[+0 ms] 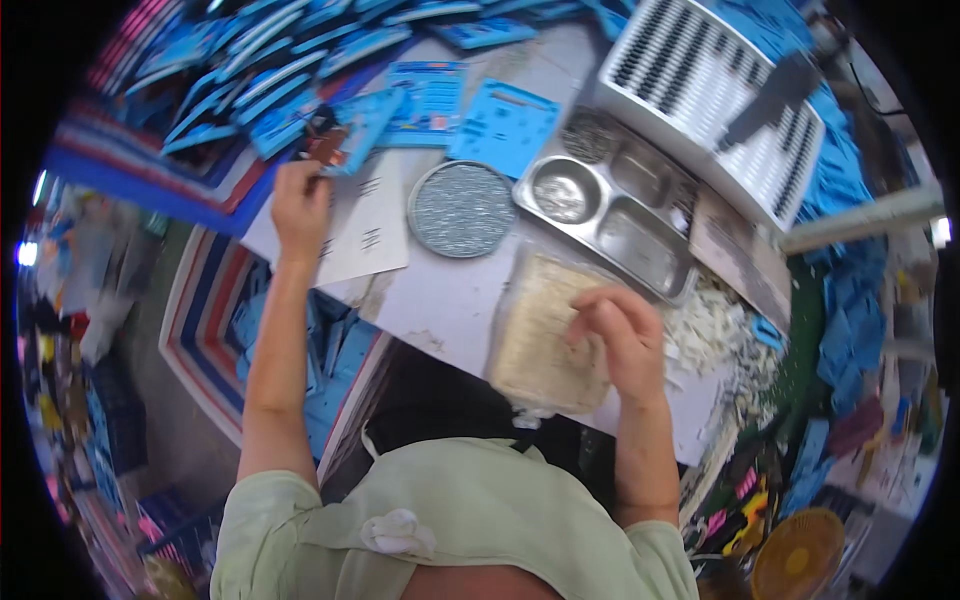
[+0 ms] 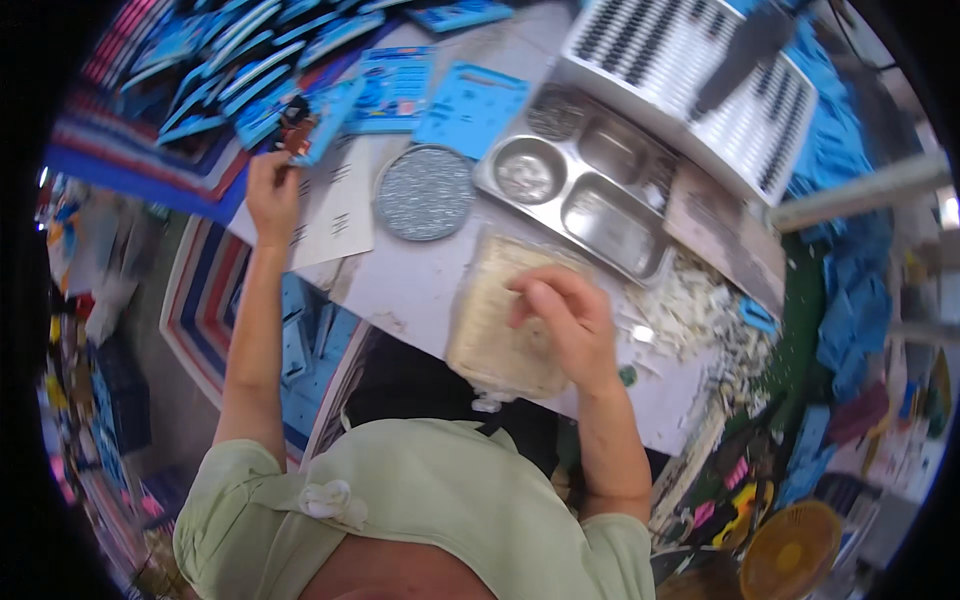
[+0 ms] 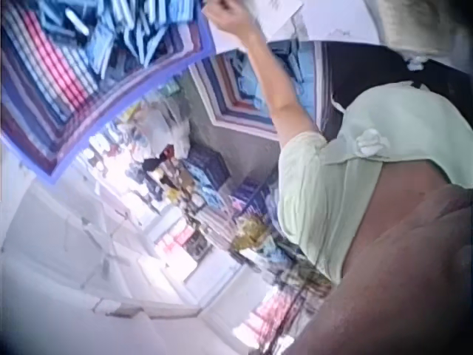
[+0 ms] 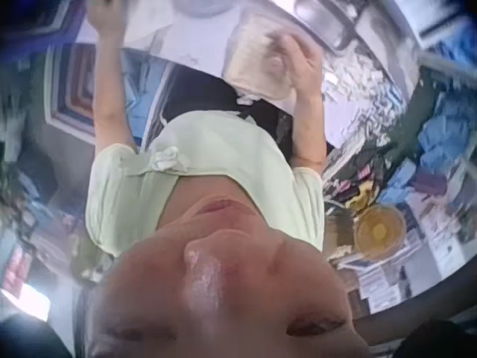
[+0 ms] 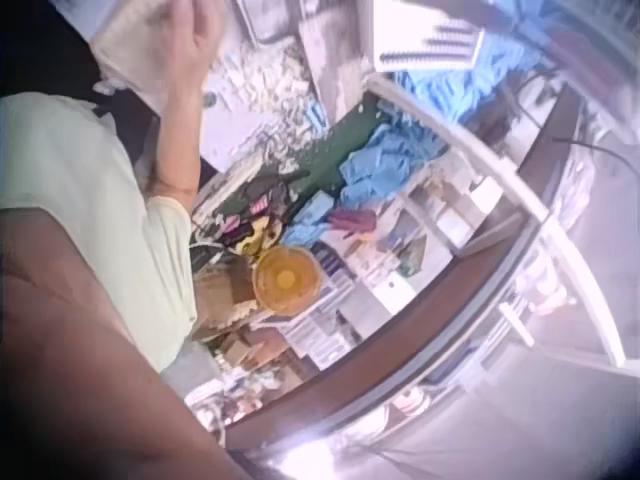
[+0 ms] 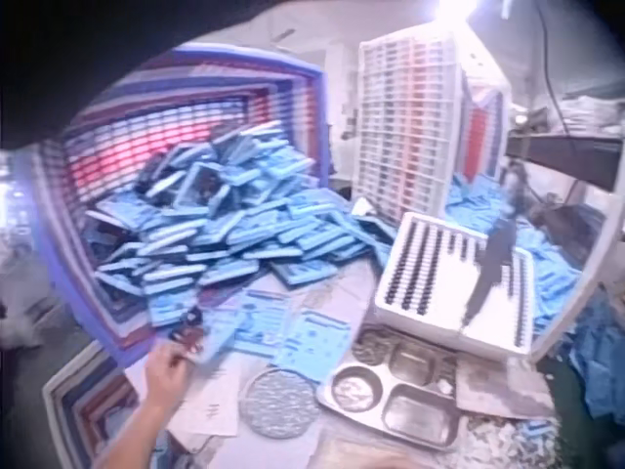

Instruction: Assemble internal components of an electronic device housing, including soldering wires and securing internal parts.

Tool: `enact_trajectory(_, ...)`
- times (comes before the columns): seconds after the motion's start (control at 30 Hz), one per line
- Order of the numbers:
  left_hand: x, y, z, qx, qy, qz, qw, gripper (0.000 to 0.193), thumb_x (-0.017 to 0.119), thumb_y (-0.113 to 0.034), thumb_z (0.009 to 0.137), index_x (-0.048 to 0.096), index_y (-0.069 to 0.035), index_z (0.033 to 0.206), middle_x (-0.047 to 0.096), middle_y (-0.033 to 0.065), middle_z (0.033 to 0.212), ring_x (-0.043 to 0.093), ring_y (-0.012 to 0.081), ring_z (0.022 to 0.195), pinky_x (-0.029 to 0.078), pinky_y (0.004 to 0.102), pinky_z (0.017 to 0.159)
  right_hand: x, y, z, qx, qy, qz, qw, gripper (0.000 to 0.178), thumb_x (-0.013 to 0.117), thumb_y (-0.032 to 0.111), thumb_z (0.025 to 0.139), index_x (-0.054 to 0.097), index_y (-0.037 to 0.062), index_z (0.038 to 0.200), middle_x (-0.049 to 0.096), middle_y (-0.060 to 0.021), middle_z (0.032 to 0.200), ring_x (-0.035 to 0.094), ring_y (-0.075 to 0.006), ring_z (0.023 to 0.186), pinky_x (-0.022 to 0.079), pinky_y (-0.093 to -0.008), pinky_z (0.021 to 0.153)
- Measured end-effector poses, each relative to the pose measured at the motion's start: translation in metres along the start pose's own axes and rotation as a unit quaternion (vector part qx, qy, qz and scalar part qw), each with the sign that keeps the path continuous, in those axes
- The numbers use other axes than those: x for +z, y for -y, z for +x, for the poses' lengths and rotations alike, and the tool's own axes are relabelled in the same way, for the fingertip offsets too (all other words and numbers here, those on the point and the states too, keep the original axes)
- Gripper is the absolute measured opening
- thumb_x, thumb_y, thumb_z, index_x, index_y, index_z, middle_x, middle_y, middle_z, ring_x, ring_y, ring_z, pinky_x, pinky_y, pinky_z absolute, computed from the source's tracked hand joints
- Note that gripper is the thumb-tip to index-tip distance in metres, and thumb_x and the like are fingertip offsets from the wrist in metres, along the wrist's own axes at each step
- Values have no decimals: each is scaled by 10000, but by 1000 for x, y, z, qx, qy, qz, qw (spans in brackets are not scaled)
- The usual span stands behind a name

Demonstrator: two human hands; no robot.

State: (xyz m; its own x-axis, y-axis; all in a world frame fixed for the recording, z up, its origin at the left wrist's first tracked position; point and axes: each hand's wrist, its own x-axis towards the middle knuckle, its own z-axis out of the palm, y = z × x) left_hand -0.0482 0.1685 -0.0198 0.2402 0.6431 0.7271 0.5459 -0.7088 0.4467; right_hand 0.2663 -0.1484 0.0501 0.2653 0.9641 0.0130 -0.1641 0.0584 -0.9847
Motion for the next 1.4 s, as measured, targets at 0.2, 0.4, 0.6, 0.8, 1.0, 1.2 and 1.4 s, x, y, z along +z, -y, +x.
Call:
enact_trajectory(0.2,-64,-27,-60,52,21,8,998,298,679,99,759,647,-29,1027,687,166,1044,692,330,945,578,378,795,-4,-2,1,34,7,49,998,283,567,192,1049,688,-63,1064,694,-102,927,675,-172,754,552,-301,737)
enact_trajectory(0.4,-72,-117,-69,181,130,-122,967,315,726,78,752,676,-48,1037,706,174,1065,720,315,891,597,366,732,45,-17,35,163,74,272,945,631,447,475,1083,431,-14,1483,625,-160,1328,643,-209,1143,533,-360,991)
enact_trajectory(0.6,-23,-150,-86,238,278,-276,889,322,756,16,777,679,-56,1082,698,169,1096,722,322,894,610,379,731,13,-10,-4,121,-36,29,992,620,521,391,1073,378,-2,1530,623,-84,1308,625,-159,1151,492,-303,1013)
enact_trajectory(0.8,23,-178,-81,266,367,-298,840,386,736,67,703,655,-35,1067,685,169,1102,709,342,898,594,400,742,-24,-31,-53,-52,-165,-443,880,395,718,202,913,679,-6,1246,611,-98,949,538,-229,877,431,-367,803)
enact_trajectory(1.0,27,-186,-67,247,423,-262,832,423,738,-33,698,672,-24,1116,655,151,1222,628,361,1083,533,452,908,-33,-46,-50,-112,-162,-605,772,365,746,238,861,738,86,1193,551,-101,989,455,-295,988,375,-408,924)
enact_trajectory(1.2,0,-214,-75,199,435,-172,861,588,847,-258,702,641,-52,1214,635,131,1272,575,367,1124,430,488,998,-51,-43,-39,-122,-111,-546,821,326,793,258,820,764,76,1089,567,-97,952,473,-295,948,402,-407,875)
enact_trajectory(1.4,6,-251,-87,134,429,-211,868,601,844,-283,735,623,-71,1253,626,91,1092,578,319,1031,402,471,921,-33,-34,-56,-93,-96,-336,932,221,833,122,728,755,83,931,637,-53,862,563,-258,891,445,-403,807)
